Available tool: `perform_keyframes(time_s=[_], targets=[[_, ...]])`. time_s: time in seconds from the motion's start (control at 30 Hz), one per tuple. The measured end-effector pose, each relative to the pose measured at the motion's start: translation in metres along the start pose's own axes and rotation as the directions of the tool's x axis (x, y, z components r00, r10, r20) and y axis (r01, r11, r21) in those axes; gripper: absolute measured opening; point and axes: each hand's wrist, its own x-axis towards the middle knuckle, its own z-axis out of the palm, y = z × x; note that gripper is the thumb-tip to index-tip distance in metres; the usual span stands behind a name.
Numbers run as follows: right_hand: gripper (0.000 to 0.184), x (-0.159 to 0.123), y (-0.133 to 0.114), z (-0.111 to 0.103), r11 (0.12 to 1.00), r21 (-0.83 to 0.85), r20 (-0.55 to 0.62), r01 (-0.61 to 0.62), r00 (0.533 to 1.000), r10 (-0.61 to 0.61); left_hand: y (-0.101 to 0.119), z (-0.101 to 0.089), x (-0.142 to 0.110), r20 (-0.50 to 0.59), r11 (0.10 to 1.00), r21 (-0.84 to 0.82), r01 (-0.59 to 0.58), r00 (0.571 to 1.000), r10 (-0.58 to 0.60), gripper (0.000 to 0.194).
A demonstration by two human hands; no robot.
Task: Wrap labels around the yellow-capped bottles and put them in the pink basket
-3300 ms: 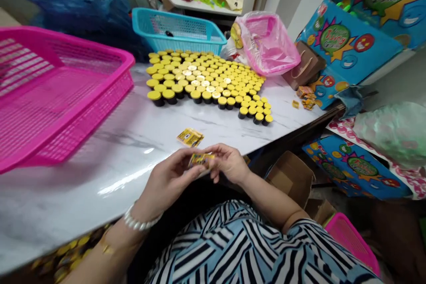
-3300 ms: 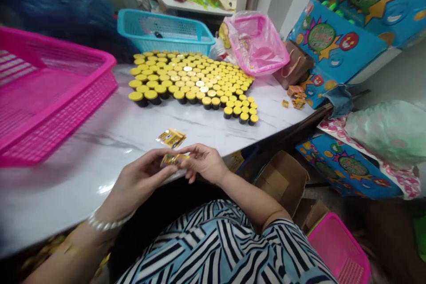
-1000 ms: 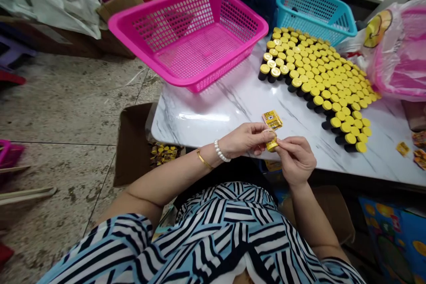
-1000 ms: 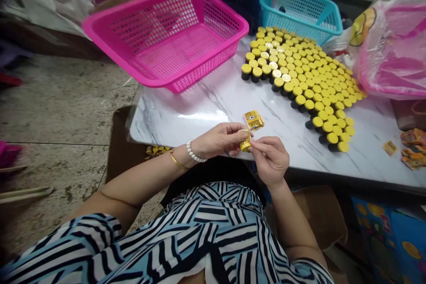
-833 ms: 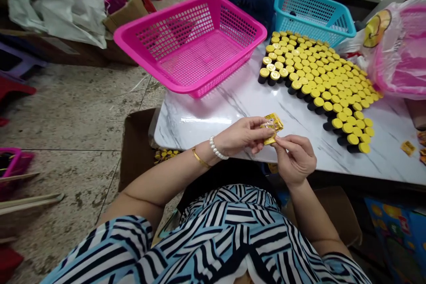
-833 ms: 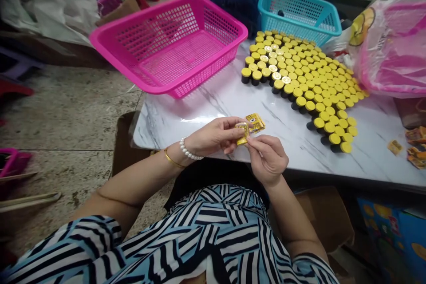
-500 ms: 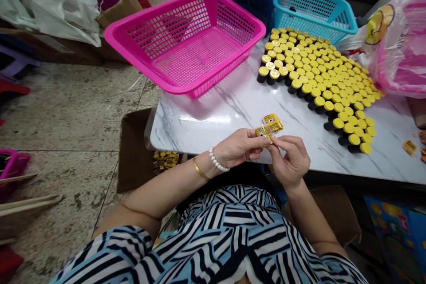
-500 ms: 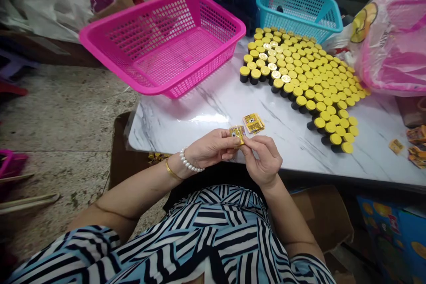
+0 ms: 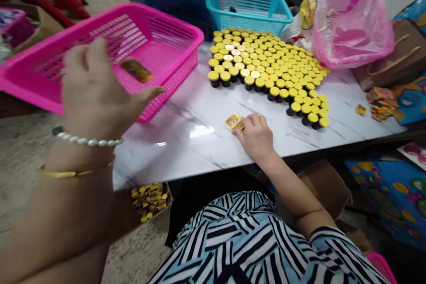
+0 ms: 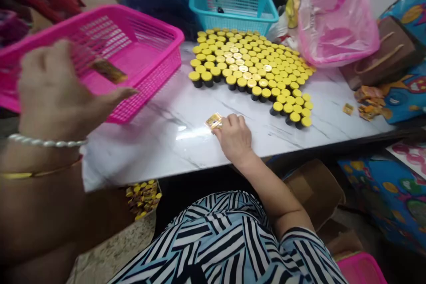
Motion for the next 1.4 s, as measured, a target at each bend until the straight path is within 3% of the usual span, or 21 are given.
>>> perform_keyframes(time_s=[0.07,0.13,0.17,0.27,0.4,0.47,0.53,0.57,0.63,0.67,0.73,0.83,0.87,0.93,1.0,1.03,1.17,1.27,1.3,1.33,1.4], targets=[[0.029,0.003,0.001,0.0,1.0,0.022,0.03,-0.011,0.999,0.01,0.001,0.006,-0.004,0.177,0.986,0.164,-0.011,0.984,-0.018,0.105],[0.027,0.002,0.007,-0.001,0.995,0.095,0.014,0.001,1.0,-0.002,0.006,0.01,-0.013,0.377,0.945,0.321,-0.067,0.924,-0.062,0.079],[0.026,0.001,0.01,-0.003,0.99,0.141,-0.001,0.004,1.0,-0.003,0.008,0.011,-0.017,0.417,0.921,0.377,-0.094,0.906,-0.078,0.067],[0.021,0.0,0.021,-0.005,0.957,0.288,-0.033,-0.027,0.999,0.038,0.009,0.014,-0.02,0.294,0.902,0.428,-0.054,0.952,-0.082,0.048],[0.009,0.005,0.027,-0.005,0.914,0.395,-0.053,-0.094,0.991,0.124,0.006,0.014,-0.021,0.15,0.993,0.108,-0.05,0.988,0.034,0.057],[0.007,0.005,0.027,-0.006,0.907,0.409,-0.061,-0.095,0.99,0.13,0.011,0.009,-0.037,-0.023,0.987,-0.071,-0.146,0.989,0.145,0.07],[0.007,0.003,0.026,-0.009,0.903,0.419,-0.062,-0.097,0.989,0.135,0.024,0.005,-0.064,-0.159,0.951,-0.241,-0.193,0.975,0.157,0.062],[0.007,0.003,0.027,-0.01,0.898,0.426,-0.062,-0.105,0.987,0.146,0.032,0.004,-0.079,-0.168,0.92,-0.352,-0.175,0.978,0.121,0.049],[0.006,0.005,0.028,-0.012,0.881,0.452,-0.055,-0.138,0.982,0.182,0.049,0.006,-0.107,0.087,0.812,-0.583,-0.025,0.992,0.092,0.031],[0.007,0.008,0.03,-0.013,0.864,0.477,-0.036,-0.162,0.978,0.204,0.056,0.009,-0.117,0.224,0.745,-0.661,0.093,0.971,0.077,0.028],[0.011,0.016,0.032,-0.017,0.8,0.56,0.073,-0.214,0.975,0.21,0.066,0.016,-0.128,0.475,0.585,-0.728,0.357,0.878,0.055,0.032],[0.018,0.025,0.029,-0.029,0.71,0.667,0.221,-0.225,0.97,0.1,0.075,0.021,-0.13,0.676,0.352,-0.702,0.62,0.735,0.053,0.037],[0.019,0.023,0.026,-0.035,0.723,0.666,0.192,-0.184,0.979,0.072,0.076,0.021,-0.13,0.699,0.293,-0.693,0.659,0.713,0.05,0.038],[0.015,0.009,0.02,-0.048,0.821,0.57,-0.017,-0.035,0.998,0.054,0.079,0.019,-0.133,0.717,0.202,-0.687,0.698,0.696,0.035,0.038],[0.01,-0.015,0.016,-0.06,0.924,0.361,-0.283,0.129,0.959,-0.024,0.08,0.018,-0.14,0.759,0.124,-0.65,0.75,0.648,0.058,0.04],[0.011,-0.027,0.017,-0.063,0.942,0.259,-0.345,0.216,0.931,-0.119,0.08,0.018,-0.144,0.788,0.085,-0.615,0.784,0.609,0.092,0.042],[0.021,-0.057,0.025,-0.066,0.869,0.025,-0.285,0.494,0.837,-0.467,0.076,0.025,-0.156,0.847,-0.036,-0.489,0.872,0.484,0.22,0.055],[0.036,-0.059,0.027,-0.062,0.774,-0.148,-0.372,0.616,0.69,-0.621,0.075,0.029,-0.158,0.857,-0.056,-0.46,0.886,0.459,0.235,0.06],[0.039,-0.059,0.027,-0.06,0.758,-0.177,-0.385,0.628,0.664,-0.64,0.076,0.029,-0.157,0.857,-0.059,-0.459,0.886,0.459,0.235,0.062],[0.039,-0.059,0.026,-0.059,0.761,-0.17,-0.375,0.626,0.673,-0.637,0.076,0.029,-0.157,0.854,-0.058,-0.462,0.885,0.462,0.238,0.062],[0.032,-0.061,0.026,-0.055,0.801,-0.077,-0.287,0.594,0.756,-0.588,0.077,0.028,-0.155,0.847,-0.043,-0.477,0.878,0.472,0.246,0.064]])
